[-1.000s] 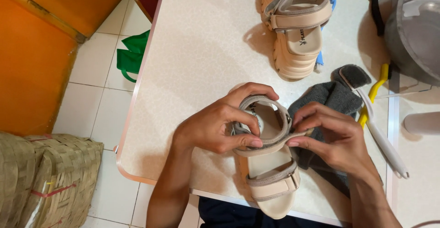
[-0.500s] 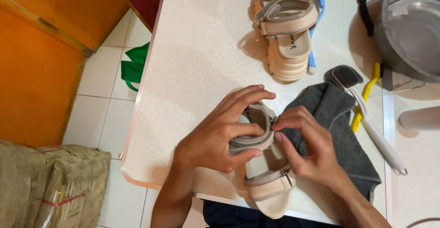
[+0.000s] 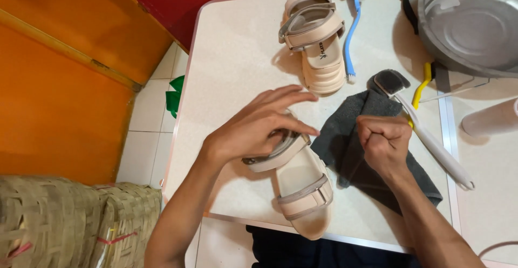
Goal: The person cleans a pair of beige sandals on a white table using a brush and a dark cloth. They scrub the straps and soles, wipe the surfaces, and apply a cleaning liquid from a white bottle before continuing to scrub and wipe the sandals.
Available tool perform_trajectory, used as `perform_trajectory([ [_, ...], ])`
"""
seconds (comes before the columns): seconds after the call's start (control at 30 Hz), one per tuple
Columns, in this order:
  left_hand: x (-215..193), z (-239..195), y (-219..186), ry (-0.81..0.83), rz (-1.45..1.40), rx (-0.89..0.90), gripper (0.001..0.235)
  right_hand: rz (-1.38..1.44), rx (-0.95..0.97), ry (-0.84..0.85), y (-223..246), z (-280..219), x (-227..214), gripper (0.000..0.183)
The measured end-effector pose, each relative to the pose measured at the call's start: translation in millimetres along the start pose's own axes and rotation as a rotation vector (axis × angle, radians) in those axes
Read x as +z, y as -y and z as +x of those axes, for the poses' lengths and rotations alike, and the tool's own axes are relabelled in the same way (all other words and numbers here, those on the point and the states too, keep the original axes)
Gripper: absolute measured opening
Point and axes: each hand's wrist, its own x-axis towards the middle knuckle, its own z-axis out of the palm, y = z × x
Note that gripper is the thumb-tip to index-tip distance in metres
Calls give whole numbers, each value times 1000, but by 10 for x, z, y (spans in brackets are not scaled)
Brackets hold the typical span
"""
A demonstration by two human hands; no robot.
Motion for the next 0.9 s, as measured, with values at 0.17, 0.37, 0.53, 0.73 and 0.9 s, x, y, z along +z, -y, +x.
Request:
perform_trajectory([
  [0.17,19,342,168,280,-174,-86,60,84,52,-93,-226,-7,-61,27],
  [0.37,-763,-61,-353,138,-265,-254,57,170,90,-236,-355,25,-164,26],
  [0.53,-1122,-460,-596,-220,116,-390,41,229,255,-341,-279,22,-221,14],
  [0.73,-741,-753,-406,-665,-473,-881,28,237,344,-341,-279,43,-228,17],
  [0.9,-96,-661,-302,-766,-771,-1126,7,279,368,-348,-311,69,-241,18],
])
